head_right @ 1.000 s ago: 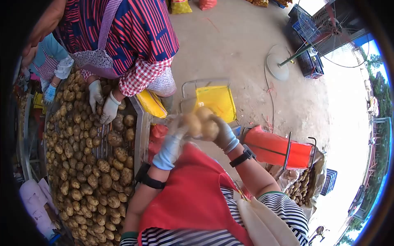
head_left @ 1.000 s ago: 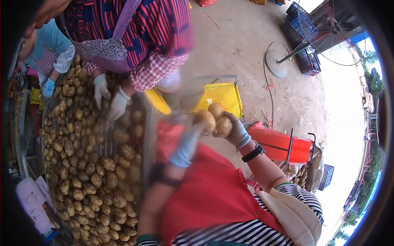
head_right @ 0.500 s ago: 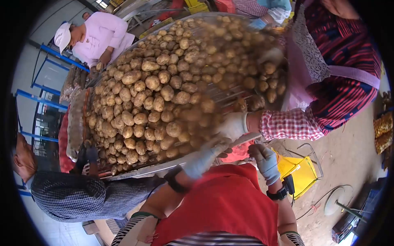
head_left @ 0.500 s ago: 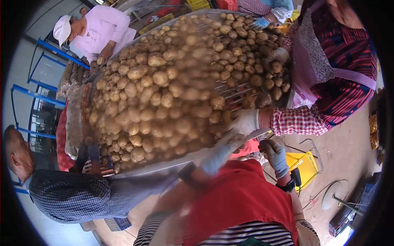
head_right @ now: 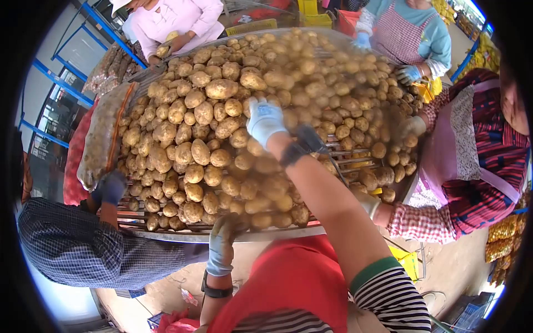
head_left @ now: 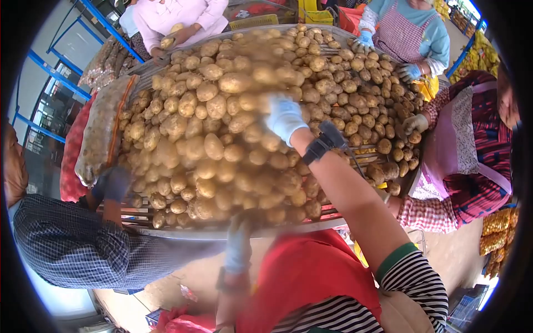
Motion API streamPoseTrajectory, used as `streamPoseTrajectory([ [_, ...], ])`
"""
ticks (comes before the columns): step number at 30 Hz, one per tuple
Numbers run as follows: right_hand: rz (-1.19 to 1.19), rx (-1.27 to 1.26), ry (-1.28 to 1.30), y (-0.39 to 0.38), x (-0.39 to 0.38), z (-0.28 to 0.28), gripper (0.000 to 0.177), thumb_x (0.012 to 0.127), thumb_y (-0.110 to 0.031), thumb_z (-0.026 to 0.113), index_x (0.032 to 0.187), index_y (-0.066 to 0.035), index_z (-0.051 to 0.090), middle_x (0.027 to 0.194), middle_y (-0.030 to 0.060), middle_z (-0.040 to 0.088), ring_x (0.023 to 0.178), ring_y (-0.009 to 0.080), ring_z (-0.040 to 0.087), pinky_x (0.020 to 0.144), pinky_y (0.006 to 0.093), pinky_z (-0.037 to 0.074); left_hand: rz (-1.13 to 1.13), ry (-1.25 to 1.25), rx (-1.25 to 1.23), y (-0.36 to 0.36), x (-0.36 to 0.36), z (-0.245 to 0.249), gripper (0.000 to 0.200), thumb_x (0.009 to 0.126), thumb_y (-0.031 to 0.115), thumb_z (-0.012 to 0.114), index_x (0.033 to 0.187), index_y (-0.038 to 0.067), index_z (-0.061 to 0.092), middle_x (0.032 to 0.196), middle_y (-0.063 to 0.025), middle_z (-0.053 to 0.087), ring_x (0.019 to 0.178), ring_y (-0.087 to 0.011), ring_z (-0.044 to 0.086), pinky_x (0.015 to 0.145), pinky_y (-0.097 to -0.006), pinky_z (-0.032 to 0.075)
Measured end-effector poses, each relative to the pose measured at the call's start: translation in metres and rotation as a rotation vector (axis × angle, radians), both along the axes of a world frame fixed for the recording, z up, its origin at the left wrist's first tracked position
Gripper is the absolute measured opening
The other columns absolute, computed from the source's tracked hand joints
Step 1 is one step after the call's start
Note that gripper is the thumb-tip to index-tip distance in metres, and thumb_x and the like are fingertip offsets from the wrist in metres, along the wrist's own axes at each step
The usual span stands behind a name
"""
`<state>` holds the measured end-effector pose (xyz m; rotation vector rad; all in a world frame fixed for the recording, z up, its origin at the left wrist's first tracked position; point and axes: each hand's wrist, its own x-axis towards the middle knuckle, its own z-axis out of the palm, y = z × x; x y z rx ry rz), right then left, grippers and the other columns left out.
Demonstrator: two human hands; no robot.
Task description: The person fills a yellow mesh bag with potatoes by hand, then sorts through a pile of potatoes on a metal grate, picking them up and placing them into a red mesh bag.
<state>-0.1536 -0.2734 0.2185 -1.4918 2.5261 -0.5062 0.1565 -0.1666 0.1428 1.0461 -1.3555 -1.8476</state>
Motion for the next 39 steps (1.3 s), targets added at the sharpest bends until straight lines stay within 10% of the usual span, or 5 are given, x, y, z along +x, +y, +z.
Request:
streamPoseTrajectory([
  [8, 0.122, -0.15, 0.499, -0.041, -0.019, -0.069, 0.051, 0.088, -0.021, 0.055, 0.137, -0.012, 0.046, 0.132, 0.0093, 0.049, 0.115, 0.0254, 0.05, 0.09, 0.0403, 0.041, 0.044, -0.197, -0.207, -0.048, -0.001, 0.005, 0.024, 0.093, 0.018, 0.06, 0.11, 0.002, 0.065, 0.1, -0.0072, 0.067, 0.089, -0.0133, 0.063, 0.076, -0.027, 0.052],
  [18, 0.432, -0.013, -0.344, -0.034, 0.105, -0.031, 0.069, 0.092, -0.044, 0.057, 0.147, -0.01, 0.031, 0.128, 0.0177, 0.055, 0.112, 0.0298, 0.057, 0.103, 0.0392, 0.037, 0.062, -0.931, -0.9, -0.224, -0.045, 0.053, 0.062, 0.076, 0.016, 0.073, 0.134, 0.007, 0.052, 0.131, -0.0173, 0.056, 0.121, -0.0341, 0.052, 0.104, -0.038, 0.041],
  [21, 0.552, -0.161, -0.012, -0.041, 0.114, -0.044, 0.075, 0.087, -0.046, 0.062, 0.147, -0.011, 0.032, 0.129, 0.0164, 0.054, 0.112, 0.0312, 0.057, 0.098, 0.0405, 0.042, -0.072, -1.033, -0.998, -0.238, -0.043, 0.057, 0.067, 0.073, 0.02, 0.073, 0.135, 0.008, 0.05, 0.131, -0.0192, 0.053, 0.122, -0.0369, 0.05, 0.104, -0.0405, 0.041],
  [31, 0.175, -0.856, -2.174, -0.004, 0.046, -0.046, 0.051, 0.08, -0.016, 0.07, 0.125, -0.004, 0.05, 0.121, 0.0132, 0.057, 0.1, 0.0247, 0.062, 0.085, 0.0356, 0.055, -0.016, 0.509, 0.107, -0.204, -0.011, 0.063, 0.056, 0.089, 0.033, 0.053, 0.131, -0.002, 0.046, 0.118, -0.0188, 0.06, 0.091, -0.0305, 0.067, 0.068, -0.0453, 0.061],
  [39, 0.568, 0.424, -0.111, -0.007, 0.097, -0.015, 0.055, 0.086, -0.019, 0.063, 0.138, -0.009, 0.048, 0.121, 0.0194, 0.059, 0.108, 0.0338, 0.061, 0.093, 0.0393, 0.05, 0.167, 0.156, -0.283, -0.22, -0.018, 0.057, 0.043, 0.09, 0.037, 0.061, 0.115, 0.003, 0.054, 0.105, -0.013, 0.064, 0.09, -0.027, 0.065, 0.075, -0.0371, 0.055],
])
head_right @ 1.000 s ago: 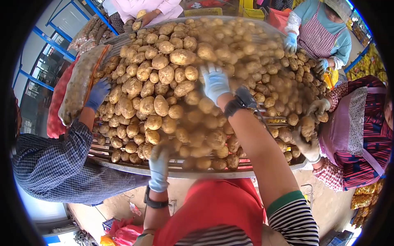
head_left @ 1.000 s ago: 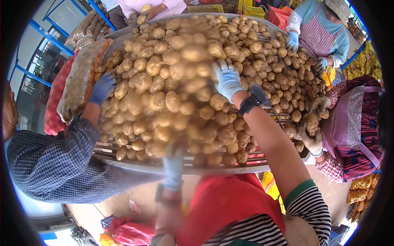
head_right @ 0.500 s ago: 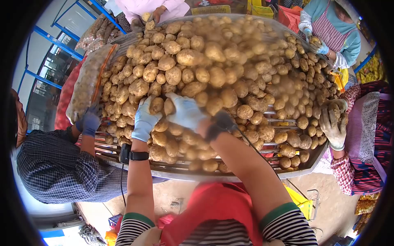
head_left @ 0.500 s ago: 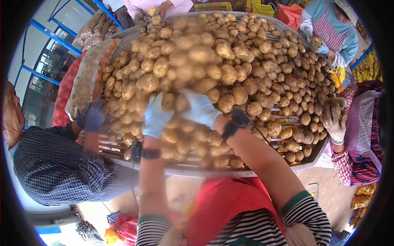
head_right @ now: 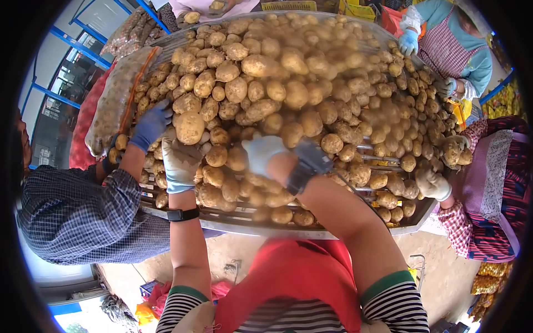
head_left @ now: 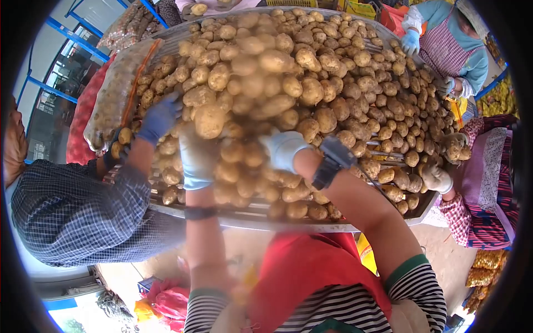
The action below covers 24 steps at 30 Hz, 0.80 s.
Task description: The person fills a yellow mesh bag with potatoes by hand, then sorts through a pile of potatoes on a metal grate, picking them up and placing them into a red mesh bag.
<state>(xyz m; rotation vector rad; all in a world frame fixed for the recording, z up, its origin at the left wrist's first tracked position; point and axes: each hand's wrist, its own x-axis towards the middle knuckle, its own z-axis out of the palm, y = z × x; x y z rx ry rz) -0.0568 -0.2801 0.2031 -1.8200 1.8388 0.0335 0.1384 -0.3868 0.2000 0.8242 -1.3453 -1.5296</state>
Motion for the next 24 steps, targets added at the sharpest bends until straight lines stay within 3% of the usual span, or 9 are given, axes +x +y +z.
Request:
streamPoseTrajectory([
  [2, -0.012, 0.017, 0.076, 0.002, 0.006, -0.004, 0.053, 0.089, -0.023, 0.058, 0.139, -0.01, 0.047, 0.121, 0.0183, 0.059, 0.108, 0.0329, 0.062, 0.093, 0.0398, 0.049, 0.021, 0.076, 0.112, 0.003, 0.005, 0.008, 0.035, 0.089, 0.031, 0.065, 0.109, 0.004, 0.057, 0.102, -0.01, 0.064, 0.091, -0.0245, 0.065, 0.076, -0.0336, 0.053],
  [4, -0.031, 0.011, 0.055, 0.003, 0.004, -0.006, 0.052, 0.091, -0.027, 0.053, 0.14, -0.011, 0.046, 0.122, 0.0177, 0.058, 0.108, 0.0325, 0.061, 0.094, 0.0405, 0.049, 0.012, 0.402, 0.56, 0.023, 0.005, 0.043, 0.028, 0.088, 0.024, 0.066, 0.106, 0.004, 0.058, 0.101, -0.0089, 0.065, 0.092, -0.0237, 0.066, 0.073, -0.0332, 0.054],
  [8, -0.191, -0.024, -0.327, 0.009, -0.025, -0.01, 0.055, 0.091, -0.035, 0.05, 0.142, -0.012, 0.044, 0.127, 0.0185, 0.058, 0.114, 0.0338, 0.059, 0.097, 0.0414, 0.046, 0.041, -0.129, -0.003, 0.01, 0.044, 0.008, 0.023, 0.087, 0.023, 0.065, 0.1, 0.004, 0.065, 0.095, -0.0085, 0.067, 0.084, -0.0187, 0.064, 0.066, -0.0323, 0.054],
  [13, -0.328, -0.09, -0.481, 0.005, -0.036, -0.031, 0.061, 0.088, -0.037, 0.055, 0.142, -0.01, 0.044, 0.13, 0.0198, 0.057, 0.119, 0.0354, 0.055, 0.101, 0.0403, 0.043, -0.008, -0.936, -0.22, 0.033, 0.042, 0.006, 0.032, 0.089, 0.022, 0.062, 0.111, -0.001, 0.066, 0.096, -0.0077, 0.068, 0.086, -0.0166, 0.065, 0.08, -0.0256, 0.052],
  [16, -0.324, -0.089, -0.352, 0.017, -0.02, -0.014, 0.062, 0.088, -0.037, 0.056, 0.14, -0.007, 0.045, 0.129, 0.0196, 0.057, 0.118, 0.0357, 0.055, 0.1, 0.0402, 0.043, 0.062, -0.346, -0.066, 0.045, 0.046, -0.01, 0.034, 0.091, 0.03, 0.059, 0.109, 0.002, 0.066, 0.098, -0.007, 0.068, 0.087, -0.0182, 0.065, 0.077, -0.0308, 0.056],
  [17, -0.331, -0.115, -0.348, 0.018, -0.017, -0.012, 0.062, 0.088, -0.037, 0.057, 0.14, -0.006, 0.045, 0.128, 0.0196, 0.058, 0.118, 0.0359, 0.055, 0.1, 0.0403, 0.043, 0.025, -0.015, 0.418, 0.056, 0.045, -0.01, 0.037, 0.092, 0.037, 0.056, 0.107, 0.004, 0.065, 0.1, -0.0085, 0.067, 0.088, -0.0221, 0.066, 0.071, -0.0387, 0.059],
  [19, -0.385, -0.163, -0.447, 0.018, -0.025, -0.022, 0.061, 0.089, -0.038, 0.059, 0.139, -0.007, 0.046, 0.126, 0.0172, 0.061, 0.115, 0.0296, 0.058, 0.099, 0.037, 0.044, 0.034, 0.193, 0.536, 0.065, 0.034, -0.012, 0.038, 0.091, 0.039, 0.057, 0.106, 0.005, 0.064, 0.1, -0.01, 0.067, 0.091, -0.0244, 0.067, 0.069, -0.0428, 0.06],
  [22, -0.503, -0.084, -1.653, 0.028, -0.044, -0.04, 0.055, 0.09, -0.03, 0.062, 0.136, -0.005, 0.048, 0.126, 0.0143, 0.06, 0.113, 0.023, 0.058, 0.097, 0.0318, 0.045, -0.029, 0.435, 0.62, 0.077, 0.014, -0.009, 0.041, 0.091, 0.042, 0.057, 0.108, 0.006, 0.063, 0.102, -0.0115, 0.068, 0.094, -0.0272, 0.067, 0.076, -0.0462, 0.06],
  [24, -0.527, -0.088, -2.054, 0.067, -0.043, -0.02, 0.051, 0.09, -0.02, 0.062, 0.135, -0.001, 0.047, 0.127, 0.0114, 0.057, 0.112, 0.0198, 0.056, 0.096, 0.0292, 0.045, -0.157, 0.533, 0.709, 0.09, -0.002, -0.004, 0.043, 0.09, 0.043, 0.058, 0.11, 0.005, 0.062, 0.102, -0.0111, 0.069, 0.095, -0.0272, 0.067, 0.081, -0.0468, 0.059],
])
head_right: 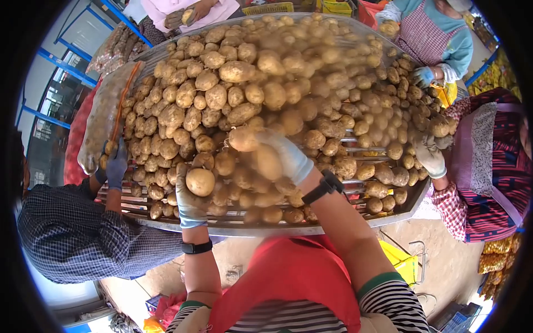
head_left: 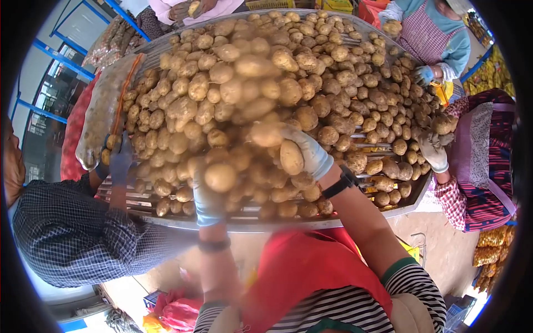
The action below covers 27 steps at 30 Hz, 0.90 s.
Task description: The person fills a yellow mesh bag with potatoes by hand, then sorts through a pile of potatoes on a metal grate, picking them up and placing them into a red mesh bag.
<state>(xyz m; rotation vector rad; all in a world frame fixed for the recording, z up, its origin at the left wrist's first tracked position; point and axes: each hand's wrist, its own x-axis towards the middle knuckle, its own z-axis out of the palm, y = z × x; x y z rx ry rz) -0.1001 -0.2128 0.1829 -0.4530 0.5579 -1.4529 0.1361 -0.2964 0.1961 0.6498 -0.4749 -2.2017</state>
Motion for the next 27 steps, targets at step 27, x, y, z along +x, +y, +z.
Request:
streamPoseTrajectory([
  [27, -0.287, 0.145, -0.349, 0.152, -0.03, -0.024, 0.048, 0.095, -0.042, 0.05, 0.118, 0.0, 0.056, 0.094, 0.0149, 0.067, 0.069, 0.0219, 0.065, 0.052, 0.0296, 0.051, -0.548, -0.129, 0.076, 0.1, -0.101, 0.005, 0.051, 0.098, 0.044, 0.046, 0.121, 0.001, 0.058, 0.112, -0.0182, 0.065, 0.101, -0.0339, 0.065, 0.08, -0.0514, 0.058],
])
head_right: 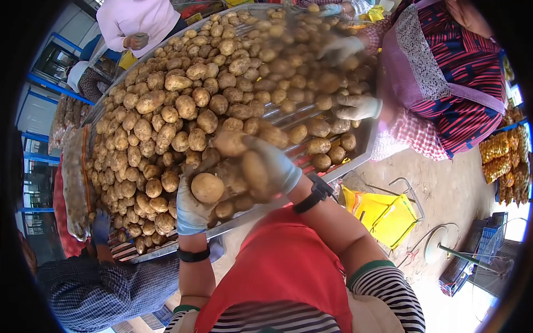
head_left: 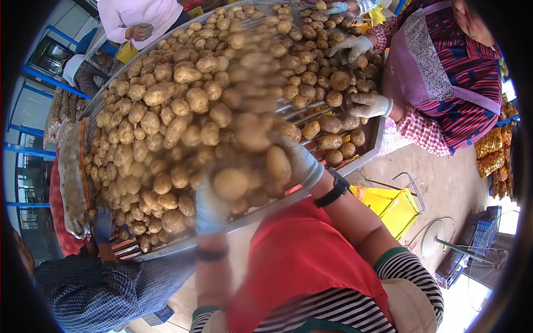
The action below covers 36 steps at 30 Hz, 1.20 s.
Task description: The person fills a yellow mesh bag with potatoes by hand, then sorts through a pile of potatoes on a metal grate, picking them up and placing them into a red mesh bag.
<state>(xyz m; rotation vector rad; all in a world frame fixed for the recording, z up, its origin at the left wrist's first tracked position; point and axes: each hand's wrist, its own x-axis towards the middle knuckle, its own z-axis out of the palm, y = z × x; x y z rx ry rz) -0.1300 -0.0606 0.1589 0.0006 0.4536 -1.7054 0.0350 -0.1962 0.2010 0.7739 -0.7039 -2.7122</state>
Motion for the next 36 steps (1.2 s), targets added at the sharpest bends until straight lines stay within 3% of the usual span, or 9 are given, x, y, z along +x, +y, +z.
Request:
streamPoseTrajectory([
  [5, -0.132, 0.03, 0.129, 0.017, -0.033, 0.029, 0.052, 0.093, -0.04, 0.054, 0.125, 0.001, 0.05, 0.097, 0.0164, 0.065, 0.078, 0.0283, 0.065, 0.063, 0.0366, 0.055, 0.118, -0.058, -0.254, 0.012, -0.005, -0.019, 0.053, 0.098, 0.045, 0.041, 0.128, 0.004, 0.054, 0.124, -0.0181, 0.06, 0.118, -0.0332, 0.056, 0.085, -0.0562, 0.055],
  [9, -0.515, -0.062, 0.084, -0.004, -0.097, -0.049, 0.05, 0.093, -0.035, 0.055, 0.129, -0.002, 0.047, 0.107, 0.0155, 0.064, 0.087, 0.0309, 0.065, 0.076, 0.0425, 0.055, 0.128, 0.024, 0.077, 0.015, -0.009, -0.006, 0.053, 0.099, 0.043, 0.042, 0.134, 0.004, 0.046, 0.133, -0.0177, 0.053, 0.121, -0.0331, 0.054, 0.089, -0.056, 0.053],
  [15, -0.018, 0.01, 0.048, 0.031, -0.045, 0.013, 0.041, 0.099, -0.03, 0.048, 0.128, -0.002, 0.052, 0.119, 0.0148, 0.062, 0.096, 0.0259, 0.065, 0.081, 0.0344, 0.056, 0.108, 0.105, -0.466, 0.02, -0.018, -0.016, 0.051, 0.1, 0.039, 0.044, 0.135, 0.002, 0.045, 0.135, -0.0174, 0.051, 0.127, -0.0311, 0.048, 0.098, -0.0505, 0.049],
  [16, -0.156, -0.08, 0.718, 0.025, -0.03, -0.006, 0.04, 0.096, -0.034, 0.053, 0.121, -0.002, 0.055, 0.115, 0.0135, 0.063, 0.094, 0.0249, 0.065, 0.081, 0.0379, 0.055, 0.114, 0.089, -0.667, 0.025, -0.022, -0.015, 0.051, 0.1, 0.039, 0.044, 0.135, 0.002, 0.045, 0.137, -0.0173, 0.05, 0.129, -0.0304, 0.046, 0.101, -0.0492, 0.046],
  [18, -0.22, -0.1, 1.052, 0.02, -0.003, -0.023, 0.042, 0.094, -0.037, 0.057, 0.116, -0.002, 0.057, 0.111, 0.0117, 0.064, 0.092, 0.0233, 0.066, 0.081, 0.0402, 0.055, 0.106, 0.148, -0.743, 0.033, -0.03, -0.017, 0.053, 0.1, 0.04, 0.045, 0.135, 0.001, 0.046, 0.139, -0.0173, 0.048, 0.133, -0.0298, 0.042, 0.106, -0.0474, 0.042],
  [22, -0.139, -0.027, 0.082, 0.049, 0.025, -0.039, 0.047, 0.095, -0.039, 0.056, 0.123, -0.001, 0.053, 0.112, 0.0115, 0.064, 0.088, 0.0217, 0.066, 0.076, 0.0353, 0.056, -0.003, 0.24, -0.374, 0.038, -0.03, -0.012, 0.057, 0.099, 0.043, 0.046, 0.135, -0.001, 0.047, 0.142, -0.0174, 0.046, 0.135, -0.0313, 0.039, 0.11, -0.0463, 0.035],
  [28, -0.503, 0.075, 0.028, 0.217, 0.035, -0.07, 0.058, 0.094, -0.044, 0.056, 0.132, -0.001, 0.045, 0.111, 0.0178, 0.063, 0.077, 0.0222, 0.066, 0.064, 0.0337, 0.057, -0.024, 0.194, -0.51, -0.005, -0.004, -0.051, 0.065, 0.092, 0.052, 0.055, 0.134, 0.002, 0.049, 0.137, -0.0174, 0.05, 0.127, -0.0345, 0.048, 0.104, -0.0481, 0.042],
  [32, -0.776, 0.66, -0.139, 0.343, 0.072, -0.1, 0.049, 0.091, -0.054, 0.053, 0.125, -0.018, 0.051, 0.108, 0.0169, 0.065, 0.053, 0.0278, 0.06, 0.048, 0.0412, 0.052, 0.039, 0.052, -0.604, -0.003, 0.014, -0.047, 0.061, 0.093, 0.052, 0.054, 0.133, 0.006, 0.05, 0.135, -0.0137, 0.052, 0.125, -0.0325, 0.049, 0.105, -0.0484, 0.04],
  [36, -0.937, 0.545, -0.204, 0.461, 0.086, -0.201, 0.047, 0.091, -0.053, 0.055, 0.12, -0.016, 0.054, 0.11, 0.0075, 0.064, 0.085, 0.0302, 0.066, 0.064, 0.0459, 0.056, 0.051, -0.07, -0.563, -0.004, 0.02, -0.047, 0.053, 0.095, 0.049, 0.052, 0.13, 0.01, 0.052, 0.132, -0.0105, 0.054, 0.125, -0.0304, 0.049, 0.106, -0.0469, 0.038],
])
